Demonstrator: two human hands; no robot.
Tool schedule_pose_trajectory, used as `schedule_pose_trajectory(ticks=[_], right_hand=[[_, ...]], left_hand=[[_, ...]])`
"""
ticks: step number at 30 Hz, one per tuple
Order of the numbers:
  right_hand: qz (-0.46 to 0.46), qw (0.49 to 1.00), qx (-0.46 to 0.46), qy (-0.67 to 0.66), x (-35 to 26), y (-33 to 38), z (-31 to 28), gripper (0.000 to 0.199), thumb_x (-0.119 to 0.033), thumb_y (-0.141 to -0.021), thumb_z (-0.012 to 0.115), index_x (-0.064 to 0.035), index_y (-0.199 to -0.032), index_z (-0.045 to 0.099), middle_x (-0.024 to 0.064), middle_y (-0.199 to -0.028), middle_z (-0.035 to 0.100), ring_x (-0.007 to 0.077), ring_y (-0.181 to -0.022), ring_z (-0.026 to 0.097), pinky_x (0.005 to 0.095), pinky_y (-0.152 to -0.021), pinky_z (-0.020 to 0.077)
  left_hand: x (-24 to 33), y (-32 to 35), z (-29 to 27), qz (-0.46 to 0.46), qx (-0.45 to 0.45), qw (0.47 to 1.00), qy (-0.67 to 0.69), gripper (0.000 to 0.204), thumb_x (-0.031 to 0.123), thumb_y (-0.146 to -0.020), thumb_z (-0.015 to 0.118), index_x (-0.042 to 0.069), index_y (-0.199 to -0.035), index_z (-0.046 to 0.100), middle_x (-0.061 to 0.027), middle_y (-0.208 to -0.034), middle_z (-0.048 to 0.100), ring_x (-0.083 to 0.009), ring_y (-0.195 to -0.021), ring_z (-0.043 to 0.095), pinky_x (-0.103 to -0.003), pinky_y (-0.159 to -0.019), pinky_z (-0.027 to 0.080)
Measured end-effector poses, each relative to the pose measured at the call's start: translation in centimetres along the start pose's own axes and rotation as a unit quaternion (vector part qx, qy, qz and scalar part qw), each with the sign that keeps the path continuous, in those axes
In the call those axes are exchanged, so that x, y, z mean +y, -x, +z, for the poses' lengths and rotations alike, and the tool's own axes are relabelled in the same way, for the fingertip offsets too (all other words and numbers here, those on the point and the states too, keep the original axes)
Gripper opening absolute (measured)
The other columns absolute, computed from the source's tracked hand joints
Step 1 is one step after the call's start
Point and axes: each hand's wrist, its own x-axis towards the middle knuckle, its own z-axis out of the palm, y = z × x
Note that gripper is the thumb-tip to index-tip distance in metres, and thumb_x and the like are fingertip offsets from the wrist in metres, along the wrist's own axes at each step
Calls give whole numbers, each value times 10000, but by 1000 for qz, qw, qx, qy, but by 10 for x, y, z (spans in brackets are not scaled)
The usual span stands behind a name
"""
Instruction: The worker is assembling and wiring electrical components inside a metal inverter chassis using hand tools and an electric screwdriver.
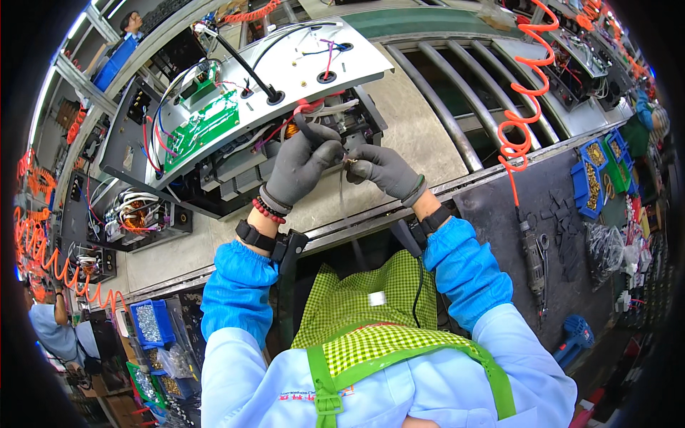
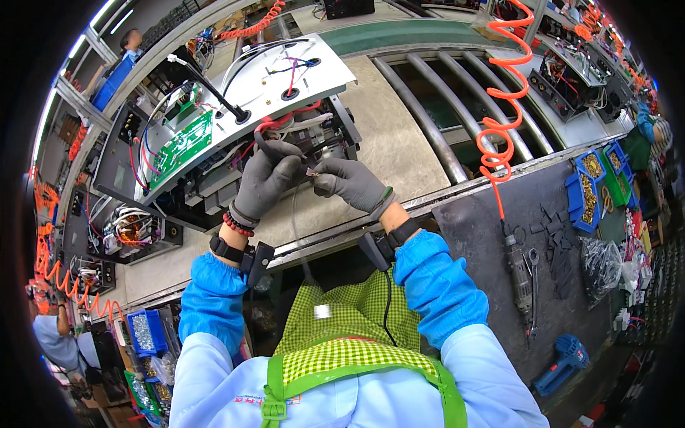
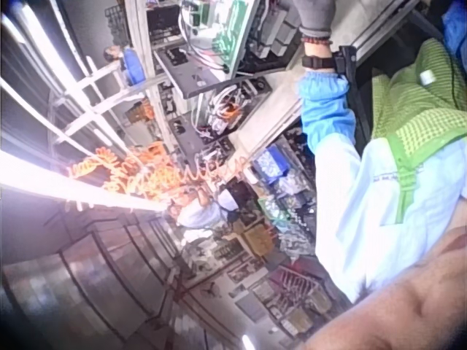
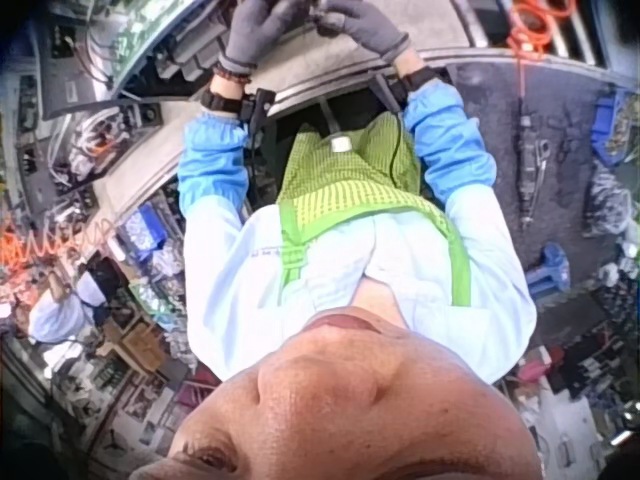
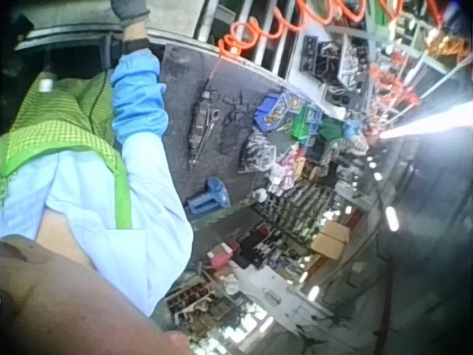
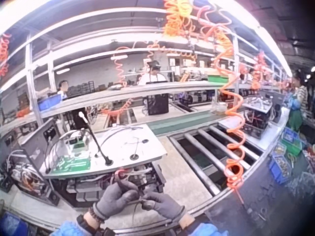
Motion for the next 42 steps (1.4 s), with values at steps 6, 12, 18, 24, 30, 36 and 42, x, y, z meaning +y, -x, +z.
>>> schedule_pose_trajectory(ticks=[6,12,18,24,30,36,42], right_hand=[[60,993,-100,14,-13,-15,-15,347,-343,-940,626,-24,-1078,630,34,-835,626,114,-759,602,269,-700,501],[111,984,-137,6,-26,-26,-14,362,-364,-951,604,-30,-1089,621,32,-821,620,116,-742,597,261,-672,498],[83,992,-92,0,-8,-14,-8,337,-323,-964,587,-21,-1112,616,36,-869,631,108,-755,589,256,-675,497],[129,991,-12,23,-8,-5,2,298,-250,-959,590,-4,-1126,600,48,-886,642,104,-725,593,250,-668,504],[103,994,-4,25,-7,-2,3,320,-253,-943,608,-7,-1148,604,40,-892,644,92,-718,591,241,-654,500],[85,996,0,41,-4,1,10,334,-258,-932,622,-17,-1164,613,20,-878,635,76,-718,577,223,-639,477],[81,995,34,50,-11,5,18,334,-272,-922,640,-16,-1137,623,13,-844,627,71,-703,565,218,-632,470]], left_hand=[[-10,-2,-5,-9,-25,999,41,117,100,-934,588,25,-1023,592,-49,-915,630,-135,-836,601,-290,-775,500],[-11,-6,-7,17,-43,999,17,220,206,-961,584,27,-1087,565,-25,-936,597,-108,-843,571,-274,-768,492],[-24,4,2,-12,-39,992,120,250,180,-954,584,34,-1149,525,-35,-946,585,-106,-879,560,-283,-805,485],[-72,49,5,-236,112,870,420,349,313,-974,508,52,-1205,497,-79,-984,590,-190,-870,600,-257,-725,477],[-56,74,23,-25,97,990,101,270,60,-961,487,-63,-1201,487,-199,-1247,533,-260,-1165,570,-320,-1004,495],[-30,65,29,-192,132,816,530,298,77,-983,480,-48,-1253,471,-177,-1226,565,-261,-1115,605,-284,-962,517],[-27,60,33,-211,125,931,270,305,160,-1013,450,-16,-1262,469,-164,-1168,612,-159,-788,648,-241,-663,539]])
